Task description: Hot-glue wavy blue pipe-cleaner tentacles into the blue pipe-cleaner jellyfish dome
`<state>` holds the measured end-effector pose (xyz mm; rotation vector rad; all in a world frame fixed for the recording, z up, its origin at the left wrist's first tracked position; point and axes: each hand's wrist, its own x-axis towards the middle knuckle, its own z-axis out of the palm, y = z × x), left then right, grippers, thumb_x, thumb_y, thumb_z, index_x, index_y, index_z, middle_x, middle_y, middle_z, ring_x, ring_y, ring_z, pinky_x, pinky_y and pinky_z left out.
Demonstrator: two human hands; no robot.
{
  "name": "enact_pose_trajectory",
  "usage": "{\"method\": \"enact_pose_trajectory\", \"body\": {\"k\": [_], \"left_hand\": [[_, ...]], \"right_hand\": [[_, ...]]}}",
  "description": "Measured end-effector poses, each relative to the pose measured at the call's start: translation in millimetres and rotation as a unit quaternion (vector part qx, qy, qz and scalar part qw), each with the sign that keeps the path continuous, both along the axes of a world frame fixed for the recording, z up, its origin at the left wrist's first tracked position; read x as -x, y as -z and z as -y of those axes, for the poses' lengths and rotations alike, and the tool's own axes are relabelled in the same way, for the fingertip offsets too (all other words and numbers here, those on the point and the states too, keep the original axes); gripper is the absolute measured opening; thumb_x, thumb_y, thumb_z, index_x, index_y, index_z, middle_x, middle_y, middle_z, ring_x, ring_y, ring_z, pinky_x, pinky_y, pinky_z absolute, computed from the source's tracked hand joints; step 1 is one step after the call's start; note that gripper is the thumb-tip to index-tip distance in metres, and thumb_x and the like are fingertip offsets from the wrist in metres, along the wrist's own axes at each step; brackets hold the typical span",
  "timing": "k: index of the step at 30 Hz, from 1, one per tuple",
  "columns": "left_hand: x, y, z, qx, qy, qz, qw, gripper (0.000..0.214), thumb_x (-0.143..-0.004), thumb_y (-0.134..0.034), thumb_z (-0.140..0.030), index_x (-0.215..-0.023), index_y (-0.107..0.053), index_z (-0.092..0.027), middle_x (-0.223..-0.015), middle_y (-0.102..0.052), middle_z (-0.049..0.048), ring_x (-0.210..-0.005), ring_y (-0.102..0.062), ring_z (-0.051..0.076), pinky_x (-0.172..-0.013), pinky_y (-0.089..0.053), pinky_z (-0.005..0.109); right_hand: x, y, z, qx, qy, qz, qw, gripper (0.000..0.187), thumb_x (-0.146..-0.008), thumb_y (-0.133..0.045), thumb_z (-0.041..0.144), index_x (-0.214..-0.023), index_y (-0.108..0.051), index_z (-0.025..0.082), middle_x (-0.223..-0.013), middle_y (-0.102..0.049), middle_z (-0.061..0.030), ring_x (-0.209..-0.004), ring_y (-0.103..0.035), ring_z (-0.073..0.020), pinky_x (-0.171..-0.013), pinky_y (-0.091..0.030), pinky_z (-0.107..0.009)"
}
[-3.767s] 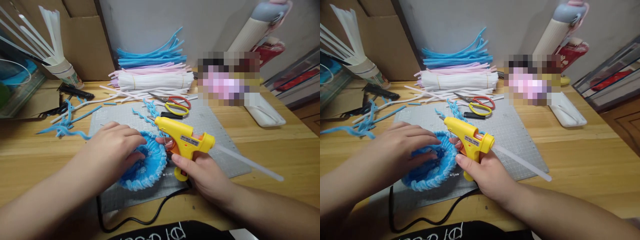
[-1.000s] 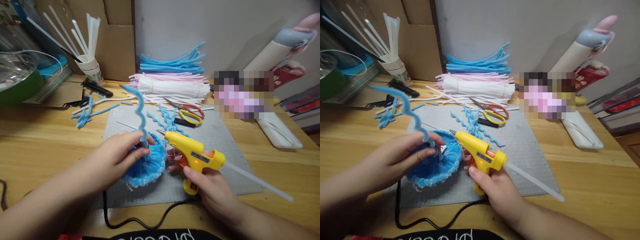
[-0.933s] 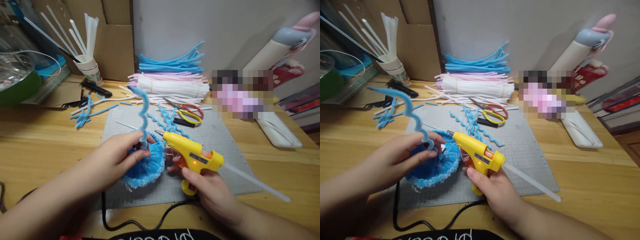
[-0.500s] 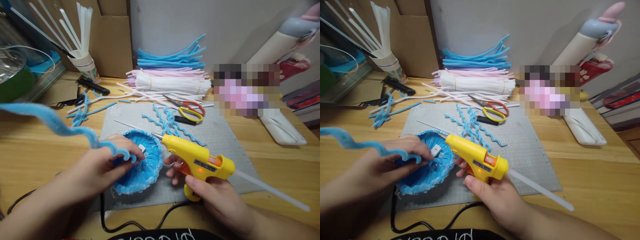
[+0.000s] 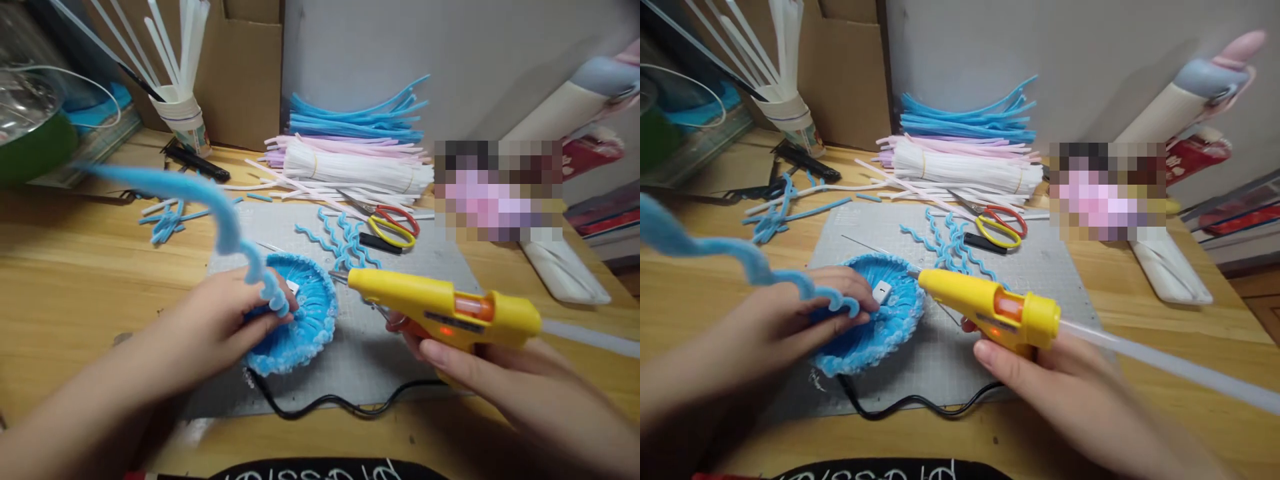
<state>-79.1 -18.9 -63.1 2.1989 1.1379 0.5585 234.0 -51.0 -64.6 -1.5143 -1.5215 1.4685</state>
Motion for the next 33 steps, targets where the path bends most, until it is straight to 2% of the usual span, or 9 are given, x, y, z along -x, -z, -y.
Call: {"method": "enact_pose_trajectory", "body": {"k": [2,5,10,14,18,21,25,29,33], "left_hand": [[0.2,2.0,-0.4,-0.009,0.018,0.009,1.0,0.017,-0.091,-0.051,-0.016,-0.089,-0.067,-0.019,-0.087,-0.071,0.0047,-0.083,-0.066,0.018,-0.079,-0.053,0.034],[-0.4,3.8,-1.8,-0.027,0.022,0.022,0.999,0.018,-0.09,-0.049,-0.012,-0.087,-0.065,-0.018,-0.087,-0.07,0.0048,-0.083,-0.065,0.018,-0.076,-0.052,0.031],[-0.2,4.0,-0.8,-0.021,0.023,0.013,0.999,0.02,-0.092,-0.046,-0.014,-0.091,-0.066,-0.017,-0.089,-0.069,0.0064,-0.086,-0.064,0.02,-0.078,-0.051,0.035],[-1.2,3.6,0.6,-0.013,0.025,0.015,0.999,0.023,-0.092,-0.044,-0.014,-0.09,-0.067,-0.016,-0.088,-0.067,0.0073,-0.086,-0.062,0.021,-0.077,-0.05,0.036],[-4.7,2.7,0.0,-0.017,0.022,0.022,0.999,0.021,-0.091,-0.047,-0.015,-0.085,-0.067,-0.017,-0.083,-0.067,0.0051,-0.08,-0.062,0.019,-0.071,-0.048,0.032],[-7.0,1.9,-0.5,-0.03,0.007,0.002,1.0,0.018,-0.089,-0.052,-0.018,-0.08,-0.067,-0.017,-0.074,-0.064,0.0026,-0.072,-0.059,0.017,-0.063,-0.044,0.028],[-7.5,1.8,-0.3,-0.042,0.016,-0.007,0.999,0.017,-0.089,-0.054,-0.017,-0.08,-0.068,-0.016,-0.069,-0.06,0.0006,-0.066,-0.055,0.015,-0.059,-0.04,0.025],[-6.2,2.3,0.8,-0.038,0.042,0.0,0.998,0.019,-0.091,-0.052,-0.018,-0.081,-0.067,-0.016,-0.07,-0.06,0.0008,-0.067,-0.055,0.014,-0.06,-0.04,0.025],[-5.3,0.9,2.3,-0.027,0.055,0.003,0.998,0.021,-0.093,-0.049,-0.017,-0.081,-0.067,-0.017,-0.07,-0.059,0.0005,-0.067,-0.056,0.014,-0.061,-0.04,0.025]], "right_hand": [[1.0,-6.6,-3.3,-0.023,-0.025,0.016,0.999,0.027,-0.082,-0.072,0.041,-0.108,-0.075,0.034,-0.103,-0.077,-0.0062,-0.097,-0.071,-0.0322,-0.091,-0.058,-0.049],[9.9,-16.7,-17.4,-0.058,-0.051,0.022,0.997,0.019,-0.081,-0.073,0.04,-0.098,-0.078,0.034,-0.088,-0.077,-0.005,-0.095,-0.071,-0.0319,-0.087,-0.06,-0.045],[23.2,-26.9,-48.7,-0.064,-0.167,0.064,0.982,0.012,-0.082,-0.071,0.036,-0.09,-0.078,0.03,-0.077,-0.073,-0.0014,-0.071,-0.069,-0.0238,-0.055,-0.06,-0.03],[29.9,-38.3,-57.6,-0.058,-0.243,0.107,0.962,0.015,-0.085,-0.066,0.039,-0.08,-0.076,0.028,-0.066,-0.066,0.0013,-0.057,-0.061,-0.017,-0.047,-0.054,-0.024],[27.9,-44.7,-54.1,-0.028,-0.251,0.106,0.962,0.011,-0.084,-0.066,0.033,-0.087,-0.076,0.03,-0.078,-0.073,0.0005,-0.066,-0.065,-0.0195,-0.054,-0.058,-0.025],[21.5,-39.4,-47.7,-0.007,-0.251,0.096,0.963,0.015,-0.086,-0.064,0.034,-0.095,-0.076,0.032,-0.085,-0.074,-0.0009,-0.08,-0.07,-0.0239,-0.068,-0.062,-0.032],[15.6,-29.0,-33.5,0.014,-0.263,0.118,0.957,0.025,-0.091,-0.056,0.042,-0.109,-0.072,0.035,-0.092,-0.075,-0.0022,-0.081,-0.071,-0.0252,-0.07,-0.063,-0.037],[21.8,-30.8,-21.6,-0.074,-0.25,0.165,0.951,0.024,-0.089,-0.058,0.046,-0.103,-0.075,0.035,-0.095,-0.075,-0.0042,-0.082,-0.071,-0.0278,-0.076,-0.062,-0.043],[34.3,-36.7,-20.8,-0.162,-0.255,0.177,0.937,0.016,-0.084,-0.064,0.046,-0.081,-0.074,0.034,-0.074,-0.071,-0.003,-0.062,-0.066,-0.0256,-0.05,-0.058,-0.035]]}}
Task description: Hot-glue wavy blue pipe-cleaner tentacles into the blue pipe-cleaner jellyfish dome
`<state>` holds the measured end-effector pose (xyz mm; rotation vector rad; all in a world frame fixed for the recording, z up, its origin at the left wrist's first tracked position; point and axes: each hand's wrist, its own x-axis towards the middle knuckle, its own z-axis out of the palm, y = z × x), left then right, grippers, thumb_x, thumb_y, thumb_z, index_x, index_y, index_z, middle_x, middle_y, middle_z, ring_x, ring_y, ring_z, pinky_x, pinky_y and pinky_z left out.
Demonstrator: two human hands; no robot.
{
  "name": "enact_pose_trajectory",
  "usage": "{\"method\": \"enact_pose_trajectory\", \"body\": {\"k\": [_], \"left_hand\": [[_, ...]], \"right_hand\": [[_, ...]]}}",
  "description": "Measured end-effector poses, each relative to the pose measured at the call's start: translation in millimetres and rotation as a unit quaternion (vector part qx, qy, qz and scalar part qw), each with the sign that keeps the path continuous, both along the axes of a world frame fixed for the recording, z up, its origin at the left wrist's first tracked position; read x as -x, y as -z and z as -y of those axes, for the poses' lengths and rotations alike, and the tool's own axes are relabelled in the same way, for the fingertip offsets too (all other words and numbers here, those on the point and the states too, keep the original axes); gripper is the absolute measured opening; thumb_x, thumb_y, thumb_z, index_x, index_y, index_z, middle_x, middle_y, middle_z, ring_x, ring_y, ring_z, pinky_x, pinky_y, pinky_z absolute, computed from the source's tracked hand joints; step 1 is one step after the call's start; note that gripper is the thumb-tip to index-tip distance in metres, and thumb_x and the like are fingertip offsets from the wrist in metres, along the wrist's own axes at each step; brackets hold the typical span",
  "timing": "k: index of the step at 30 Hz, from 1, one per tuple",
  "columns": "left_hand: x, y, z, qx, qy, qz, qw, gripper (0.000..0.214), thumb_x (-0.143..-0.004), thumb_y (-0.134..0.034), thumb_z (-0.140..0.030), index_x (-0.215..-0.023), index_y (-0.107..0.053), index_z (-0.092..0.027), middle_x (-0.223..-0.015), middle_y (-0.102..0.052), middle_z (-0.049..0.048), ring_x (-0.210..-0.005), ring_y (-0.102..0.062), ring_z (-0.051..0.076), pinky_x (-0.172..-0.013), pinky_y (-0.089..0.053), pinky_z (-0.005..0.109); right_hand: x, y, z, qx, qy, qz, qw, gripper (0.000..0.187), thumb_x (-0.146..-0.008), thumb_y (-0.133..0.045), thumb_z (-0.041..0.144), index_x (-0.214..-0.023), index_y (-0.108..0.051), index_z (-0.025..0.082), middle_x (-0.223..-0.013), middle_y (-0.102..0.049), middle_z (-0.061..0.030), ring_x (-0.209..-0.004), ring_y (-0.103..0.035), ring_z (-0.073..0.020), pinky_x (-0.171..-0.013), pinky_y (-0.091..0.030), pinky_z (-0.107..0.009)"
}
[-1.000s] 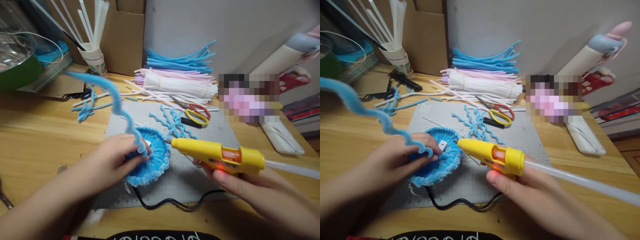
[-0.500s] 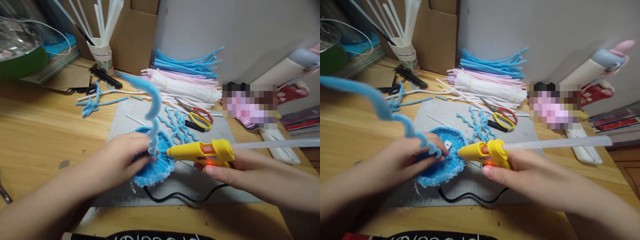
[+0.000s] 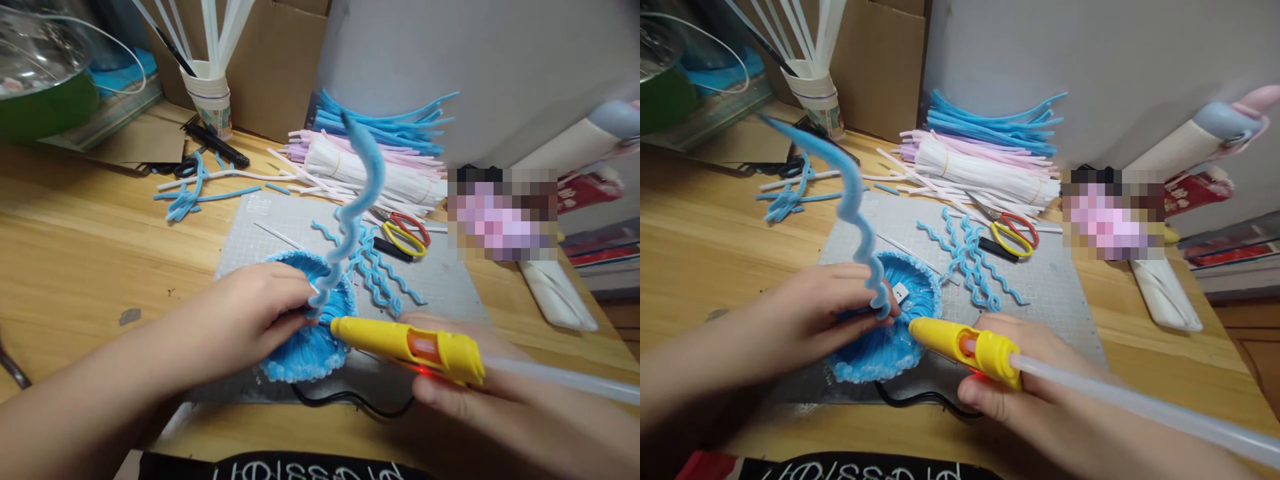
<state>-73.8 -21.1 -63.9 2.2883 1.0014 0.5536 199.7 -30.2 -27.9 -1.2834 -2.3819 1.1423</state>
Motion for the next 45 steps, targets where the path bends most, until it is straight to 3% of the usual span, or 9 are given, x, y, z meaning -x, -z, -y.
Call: {"method": "enact_pose_trajectory", "body": {"k": [8,13,19,24,45], "left_hand": [[-1.2,0.9,-1.1,-0.01,0.01,0.005,1.0,0.021,-0.093,-0.05,-0.016,-0.08,-0.066,-0.016,-0.07,-0.059,0.0009,-0.066,-0.054,0.014,-0.06,-0.039,0.025],[-2.3,-0.7,0.2,-0.015,0.005,-0.001,1.0,0.022,-0.093,-0.051,-0.016,-0.077,-0.065,-0.016,-0.069,-0.058,0.0001,-0.065,-0.053,0.013,-0.059,-0.039,0.025],[-2.5,0.4,0.9,-0.025,0.005,-0.002,1.0,0.019,-0.091,-0.055,-0.013,-0.074,-0.063,-0.015,-0.068,-0.056,-0.0011,-0.065,-0.052,0.012,-0.059,-0.038,0.024],[-3.1,1.6,0.5,-0.037,0.005,0.001,0.999,0.018,-0.09,-0.056,-0.012,-0.072,-0.061,-0.015,-0.066,-0.053,-0.0026,-0.063,-0.05,0.011,-0.059,-0.037,0.022],[-1.8,2.7,1.0,-0.032,0.008,0.005,0.999,0.018,-0.091,-0.057,-0.013,-0.074,-0.063,-0.014,-0.067,-0.055,-0.0016,-0.064,-0.052,0.012,-0.059,-0.037,0.023]], "right_hand": [[1.4,3.6,-3.0,-0.016,-0.029,-0.021,0.999,0.011,-0.087,-0.063,0.042,-0.085,-0.073,0.036,-0.073,-0.07,-0.0008,-0.061,-0.063,-0.0226,-0.05,-0.053,-0.031],[-2.1,6.1,-3.6,-0.024,-0.041,0.005,0.999,0.01,-0.087,-0.064,0.04,-0.093,-0.072,0.037,-0.085,-0.074,-0.0009,-0.068,-0.066,-0.0231,-0.052,-0.055,-0.031],[-7.2,12.0,-2.1,-0.051,-0.043,0.012,0.998,0.022,-0.085,-0.067,0.032,-0.105,-0.071,0.04,-0.087,-0.075,0.0004,-0.069,-0.068,-0.023,-0.051,-0.056,-0.029],[-3.4,6.3,-3.5,-0.056,-0.056,0.043,0.996,0.014,-0.087,-0.062,0.044,-0.097,-0.07,0.037,-0.085,-0.074,0.0002,-0.068,-0.068,-0.0227,-0.048,-0.057,-0.029],[2.1,-3.1,-7.7,-0.035,-0.061,0.117,0.991,0.038,-0.091,-0.044,0.062,-0.074,-0.06,0.033,-0.078,-0.073,-0.0033,-0.061,-0.067,-0.0229,-0.046,-0.058,-0.031]]}}
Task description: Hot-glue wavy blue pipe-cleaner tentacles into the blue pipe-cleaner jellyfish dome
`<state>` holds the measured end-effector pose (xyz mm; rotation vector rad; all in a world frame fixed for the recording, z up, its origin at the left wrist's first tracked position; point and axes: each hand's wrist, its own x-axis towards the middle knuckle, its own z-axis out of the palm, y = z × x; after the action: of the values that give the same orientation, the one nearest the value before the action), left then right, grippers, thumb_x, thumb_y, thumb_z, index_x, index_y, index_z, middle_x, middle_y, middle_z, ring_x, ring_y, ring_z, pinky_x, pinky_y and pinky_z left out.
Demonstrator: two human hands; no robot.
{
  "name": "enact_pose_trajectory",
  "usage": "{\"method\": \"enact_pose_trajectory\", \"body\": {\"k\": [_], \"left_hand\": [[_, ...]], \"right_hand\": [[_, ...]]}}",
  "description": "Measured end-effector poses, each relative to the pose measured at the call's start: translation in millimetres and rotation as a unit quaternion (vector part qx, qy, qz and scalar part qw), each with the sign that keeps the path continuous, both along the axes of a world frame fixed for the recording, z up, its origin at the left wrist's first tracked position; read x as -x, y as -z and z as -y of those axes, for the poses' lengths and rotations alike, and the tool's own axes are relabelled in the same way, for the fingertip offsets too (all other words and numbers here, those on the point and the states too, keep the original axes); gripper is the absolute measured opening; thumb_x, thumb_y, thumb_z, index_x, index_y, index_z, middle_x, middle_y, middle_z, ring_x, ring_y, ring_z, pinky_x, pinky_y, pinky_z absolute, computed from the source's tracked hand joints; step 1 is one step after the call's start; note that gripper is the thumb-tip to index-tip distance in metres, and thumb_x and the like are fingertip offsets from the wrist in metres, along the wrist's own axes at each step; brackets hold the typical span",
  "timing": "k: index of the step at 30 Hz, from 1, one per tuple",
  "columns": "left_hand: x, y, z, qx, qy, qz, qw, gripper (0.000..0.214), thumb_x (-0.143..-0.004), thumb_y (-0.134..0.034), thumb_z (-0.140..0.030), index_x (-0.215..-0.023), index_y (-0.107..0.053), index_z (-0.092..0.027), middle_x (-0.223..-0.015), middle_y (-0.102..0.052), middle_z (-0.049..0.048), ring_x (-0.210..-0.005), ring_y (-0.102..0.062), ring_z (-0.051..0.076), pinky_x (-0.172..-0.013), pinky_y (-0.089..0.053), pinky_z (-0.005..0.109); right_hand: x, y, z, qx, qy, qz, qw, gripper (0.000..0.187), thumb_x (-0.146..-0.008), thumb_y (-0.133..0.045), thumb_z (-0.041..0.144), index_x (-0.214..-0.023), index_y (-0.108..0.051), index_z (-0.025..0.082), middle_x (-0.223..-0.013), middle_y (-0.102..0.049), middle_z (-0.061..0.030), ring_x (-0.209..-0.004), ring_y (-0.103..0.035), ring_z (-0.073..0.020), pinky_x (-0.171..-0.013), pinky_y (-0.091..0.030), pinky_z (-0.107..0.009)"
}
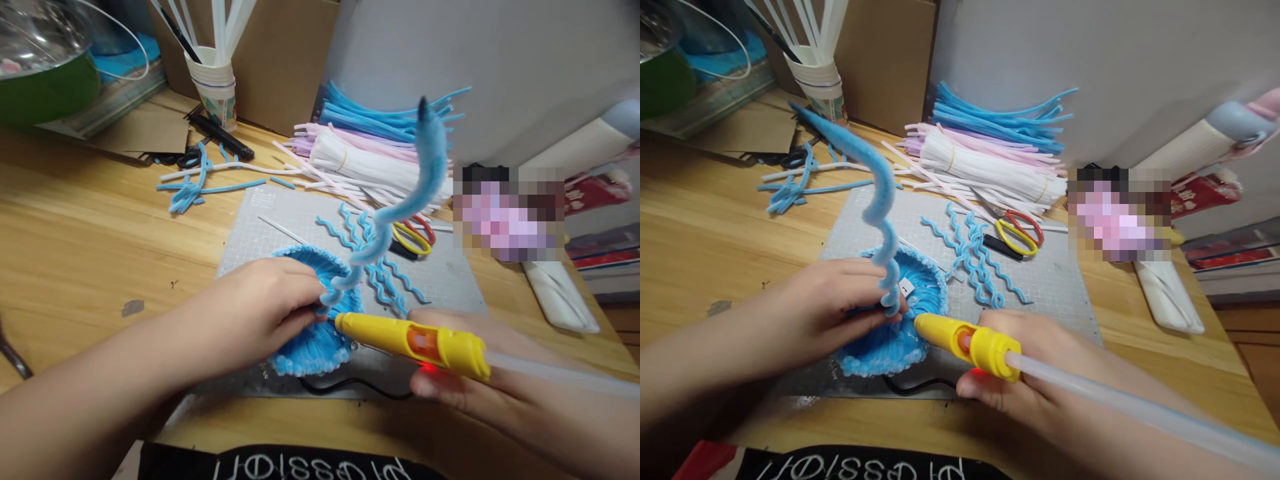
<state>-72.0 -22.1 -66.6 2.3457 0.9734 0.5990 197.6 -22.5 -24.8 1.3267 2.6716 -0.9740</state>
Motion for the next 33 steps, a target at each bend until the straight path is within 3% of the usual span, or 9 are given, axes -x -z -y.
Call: {"method": "enact_pose_trajectory", "body": {"k": [6,19,24,30,33], "left_hand": [[-0.3,-0.2,-0.7,-0.006,0.003,0.0,1.0,0.016,-0.089,-0.058,-0.011,-0.075,-0.065,-0.013,-0.067,-0.057,-0.0012,-0.063,-0.053,0.012,-0.059,-0.038,0.023],[-0.6,1.2,-1.6,-0.005,0.001,-0.001,1.0,0.015,-0.089,-0.056,-0.012,-0.08,-0.068,-0.014,-0.07,-0.062,0.001,-0.065,-0.056,0.014,-0.06,-0.041,0.024],[-0.5,-1.1,-1.9,-0.008,0.004,-0.005,1.0,0.016,-0.088,-0.056,-0.01,-0.081,-0.07,-0.013,-0.07,-0.064,0.0019,-0.065,-0.057,0.014,-0.059,-0.041,0.024],[-1.0,-1.4,-0.3,-0.003,0.008,-0.008,1.0,0.016,-0.089,-0.055,-0.011,-0.083,-0.069,-0.014,-0.071,-0.063,0.0019,-0.067,-0.057,0.015,-0.06,-0.041,0.025],[-1.4,-0.8,-0.2,-0.002,0.007,-0.008,1.0,0.016,-0.09,-0.054,-0.012,-0.085,-0.069,-0.014,-0.072,-0.063,0.0021,-0.067,-0.057,0.015,-0.06,-0.041,0.025]], "right_hand": [[-2.9,-3.0,-0.4,-0.009,0.007,0.044,0.999,0.042,-0.09,-0.04,0.066,-0.074,-0.061,0.033,-0.093,-0.077,-0.0062,-0.07,-0.071,-0.0261,-0.045,-0.059,-0.033],[2.6,-3.6,-3.9,-0.051,0.014,0.006,0.999,0.032,-0.087,-0.052,0.06,-0.082,-0.069,0.033,-0.081,-0.075,-0.0011,-0.075,-0.075,-0.026,-0.051,-0.061,-0.032],[2.8,-5.2,-4.1,-0.023,0.024,0.023,0.999,0.033,-0.086,-0.052,0.061,-0.085,-0.069,0.033,-0.085,-0.075,-0.0015,-0.079,-0.073,-0.0263,-0.053,-0.06,-0.033],[12.3,-16.8,-7.6,0.034,0.015,0.051,0.998,0.03,-0.087,-0.051,0.054,-0.079,-0.069,0.031,-0.091,-0.077,-0.003,-0.058,-0.068,-0.0215,-0.043,-0.051,-0.03],[20.0,-26.0,-12.5,0.063,0.006,0.055,0.996,0.023,-0.084,-0.057,0.049,-0.079,-0.071,0.032,-0.08,-0.077,-0.0015,-0.054,-0.066,-0.0213,-0.042,-0.049,-0.03]]}}
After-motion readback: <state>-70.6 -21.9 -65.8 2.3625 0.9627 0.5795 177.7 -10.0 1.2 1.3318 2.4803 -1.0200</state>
